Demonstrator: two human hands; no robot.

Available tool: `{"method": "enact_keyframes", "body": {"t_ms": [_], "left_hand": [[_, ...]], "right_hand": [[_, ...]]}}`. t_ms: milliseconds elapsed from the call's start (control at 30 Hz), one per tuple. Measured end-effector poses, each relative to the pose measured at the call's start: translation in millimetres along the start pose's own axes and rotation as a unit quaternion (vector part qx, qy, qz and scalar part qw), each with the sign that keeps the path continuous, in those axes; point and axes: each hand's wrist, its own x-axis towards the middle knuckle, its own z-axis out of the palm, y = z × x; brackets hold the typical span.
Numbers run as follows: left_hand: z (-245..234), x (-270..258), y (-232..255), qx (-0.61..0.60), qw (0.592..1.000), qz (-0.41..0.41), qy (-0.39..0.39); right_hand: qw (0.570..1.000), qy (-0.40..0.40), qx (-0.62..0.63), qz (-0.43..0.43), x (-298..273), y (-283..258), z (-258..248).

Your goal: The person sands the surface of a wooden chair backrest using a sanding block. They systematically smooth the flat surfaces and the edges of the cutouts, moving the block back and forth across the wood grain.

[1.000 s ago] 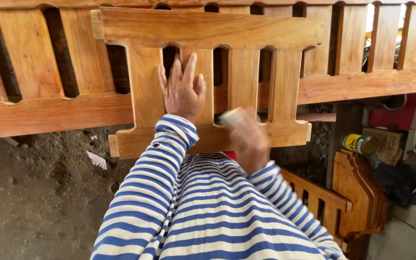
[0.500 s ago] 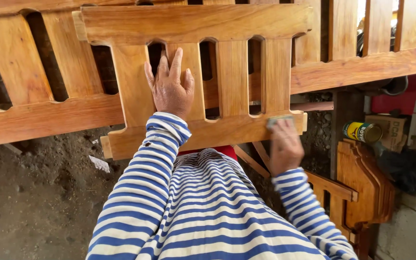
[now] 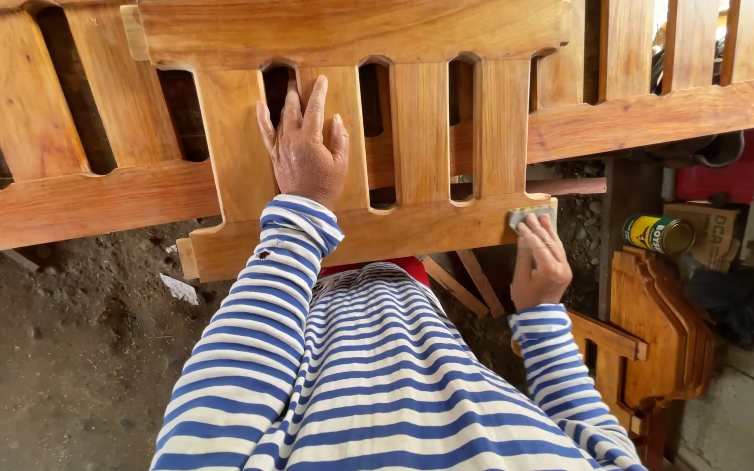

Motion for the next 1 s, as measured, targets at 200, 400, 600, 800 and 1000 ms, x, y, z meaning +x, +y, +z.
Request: {"method": "enact_keyframes", "body": {"t_ms": [200, 400, 600, 800, 1000], "left_hand": [[1.9, -0.5, -0.3, 0.004, 1.0, 0.002, 0.009], [1.5, -0.3, 1.1, 0.007, 1.0, -0.006, 0.003], [7.4, -1.0, -2.8, -0.003, 1.0, -0.008, 0.022], [-1.3, -6.7, -8.0, 0.007, 1.0, -0.008, -0.029], [-90.2, -47.1, -26.8, 0.008, 0.998, 0.009, 0.059]], "right_hand": [[0.998, -0.025, 0.03, -0.041, -6.5, -50.0, 30.8], [0.952, -0.209, 0.144, -0.172, -3.1, -112.0, 60.3], [0.995, -0.047, 0.036, -0.083, 11.0, -33.7, 10.5], [0.995, -0.066, -0.057, -0.057, -2.0, 4.0, -33.8], [0.97, -0.108, 0.058, -0.211, -0.1, -66.3, 28.9]]}}
